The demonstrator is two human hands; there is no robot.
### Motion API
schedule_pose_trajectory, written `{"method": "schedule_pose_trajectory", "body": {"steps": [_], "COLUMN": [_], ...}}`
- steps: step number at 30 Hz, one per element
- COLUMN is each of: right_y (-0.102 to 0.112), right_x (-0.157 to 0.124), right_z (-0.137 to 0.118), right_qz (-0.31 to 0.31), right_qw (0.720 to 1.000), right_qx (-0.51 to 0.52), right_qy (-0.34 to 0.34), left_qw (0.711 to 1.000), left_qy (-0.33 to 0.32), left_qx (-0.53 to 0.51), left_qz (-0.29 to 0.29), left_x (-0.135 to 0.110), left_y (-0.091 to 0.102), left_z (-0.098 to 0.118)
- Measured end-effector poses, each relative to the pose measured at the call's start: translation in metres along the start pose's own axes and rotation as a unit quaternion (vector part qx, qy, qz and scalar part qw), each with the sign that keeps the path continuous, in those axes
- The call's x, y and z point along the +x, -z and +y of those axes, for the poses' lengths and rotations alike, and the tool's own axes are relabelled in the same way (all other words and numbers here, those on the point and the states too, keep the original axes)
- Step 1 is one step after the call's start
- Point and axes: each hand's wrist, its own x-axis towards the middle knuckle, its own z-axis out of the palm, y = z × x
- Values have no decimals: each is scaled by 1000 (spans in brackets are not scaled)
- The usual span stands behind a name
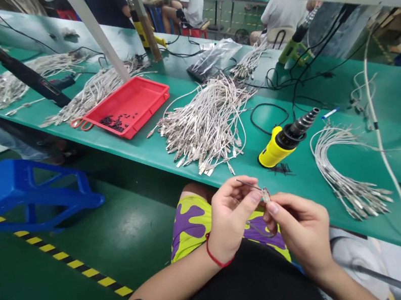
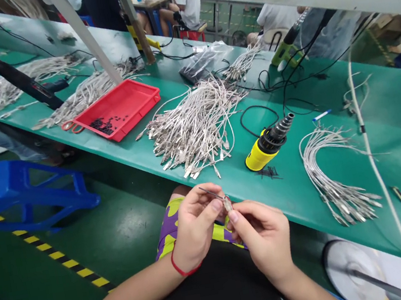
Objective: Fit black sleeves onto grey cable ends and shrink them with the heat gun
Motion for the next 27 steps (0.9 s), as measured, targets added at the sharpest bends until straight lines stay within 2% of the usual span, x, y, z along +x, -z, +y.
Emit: {"method": "schedule_pose_trajectory", "body": {"steps": [2, 4, 5, 6, 7, 11, 13, 16, 21, 27], "right_y": [1, 3, 5, 8, 11, 32, 46, 68, 100, 110], "right_x": [1, 4, 6, 9, 12, 28, 37, 56, 96, 131], "right_z": [1, 2, 2, 1, 0, -8, -12, -19, -23, -12], "right_qz": [18, 42, 55, 69, 81, 131, 162, 215, 304, 350], "right_qw": [1000, 998, 996, 995, 993, 987, 982, 972, 949, 932], "right_qx": [16, 43, 58, 71, 79, 97, 101, 89, 26, -38], "right_qy": [-11, -22, -26, -27, -27, -11, 2, 30, 79, 91], "left_qw": [999, 984, 962, 920, 897, 838, 801, 746, 672, 622], "left_qy": [-19, -57, -82, -115, -131, -167, -184, -206, -220, -215], "left_qx": [38, 171, 262, 376, 421, 510, 552, 610, 682, 731], "left_qz": [-11, -15, -14, -15, -22, -101, -144, -169, -185, -179], "left_x": [2, 10, 16, 24, 33, 72, 89, 108, 118, 116], "left_y": [6, 18, 26, 35, 45, 79, 89, 97, 104, 107], "left_z": [-8, -23, -33, -44, -56, -105, -125, -148, -165, -169]}}
